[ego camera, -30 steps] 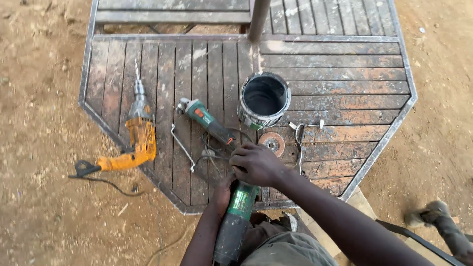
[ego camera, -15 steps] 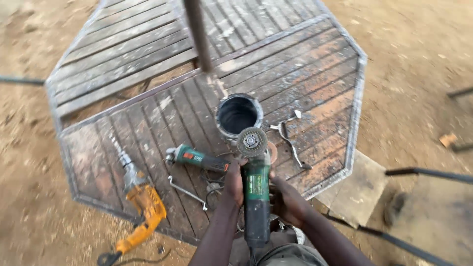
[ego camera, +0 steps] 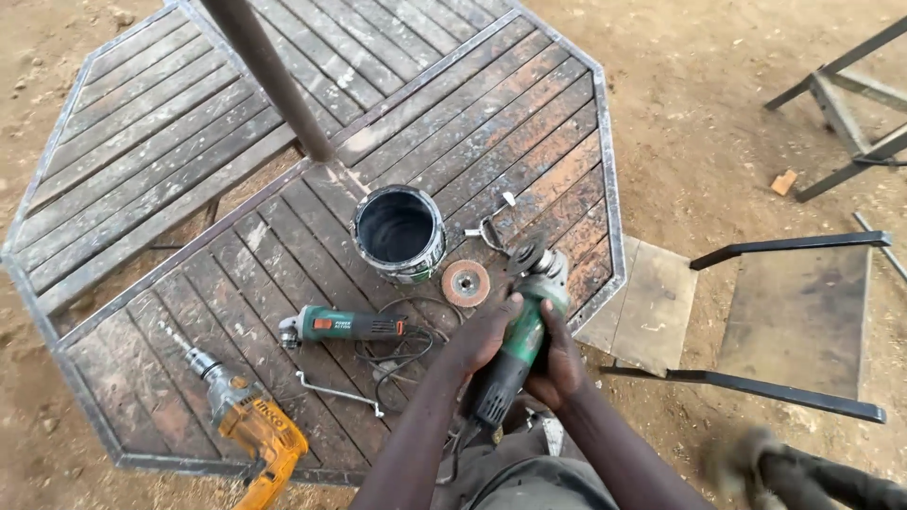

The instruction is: Preparing an angle grinder and using it to grind a small metal piece on a workbench.

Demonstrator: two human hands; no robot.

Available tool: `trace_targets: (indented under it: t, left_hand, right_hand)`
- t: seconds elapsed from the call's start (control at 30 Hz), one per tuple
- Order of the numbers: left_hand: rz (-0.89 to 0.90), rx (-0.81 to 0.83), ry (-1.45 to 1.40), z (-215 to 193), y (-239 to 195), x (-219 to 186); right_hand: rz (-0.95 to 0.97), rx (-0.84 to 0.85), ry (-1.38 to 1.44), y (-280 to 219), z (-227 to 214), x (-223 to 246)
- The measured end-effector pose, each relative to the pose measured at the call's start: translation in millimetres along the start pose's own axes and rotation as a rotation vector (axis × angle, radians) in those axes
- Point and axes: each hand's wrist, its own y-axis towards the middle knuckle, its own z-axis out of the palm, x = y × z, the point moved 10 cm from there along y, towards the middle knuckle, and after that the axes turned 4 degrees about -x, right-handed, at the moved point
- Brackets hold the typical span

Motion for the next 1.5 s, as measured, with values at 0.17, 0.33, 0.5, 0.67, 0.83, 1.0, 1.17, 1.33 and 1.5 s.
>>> trace_targets:
  t: [0.17,0.33,0.5,0.67,0.83,1.0,1.17,1.33,1.5]
  left_hand:
    - [0.090,-0.032,0.148,0.6,-69.1,-19.9]
    - [-0.206,-0.153,0.410,23.4,-66.9,5.6]
    - [-0.015,-0.252,0.276,57.1,-15.2,-13.3]
    - [0.111,-0.196,0.353,96.9,26.1,-40.4]
    - [0.034,-0.123,-0.073,126.8,75.0,-11.6]
    - [-0.104,-0.114,0.039,148.7,91.1,-13.9]
    - [-0.153,-0.097,0.285,154.5,100.0,-25.0]
    - [-0.120,-0.073,0.297,155.5,121.6,-3.8]
    - [-0.203,-0.098,0.287,153.0,109.2,-17.4]
  right_hand:
    - [-0.059,-0.053,-0.034,66.0,-51.8,23.2]
    - [-0.057,0.076,-0.086,74.2,-17.4,75.0]
    - [0.032,0.375,0.010,87.2,-5.8,113.7]
    - [0.191,0.473,0.242,108.0,-12.1,151.7]
    - [0.179,0.357,0.189,145.0,-56.0,175.4]
    - [0.175,0.223,0.166,153.5,-79.8,196.5]
    - [0.173,0.209,0.074,165.1,-96.5,202.6]
    - [0.220,0.165,0.048,174.1,-107.0,197.5]
    - [0.184,0.168,0.073,177.5,-107.0,200.4]
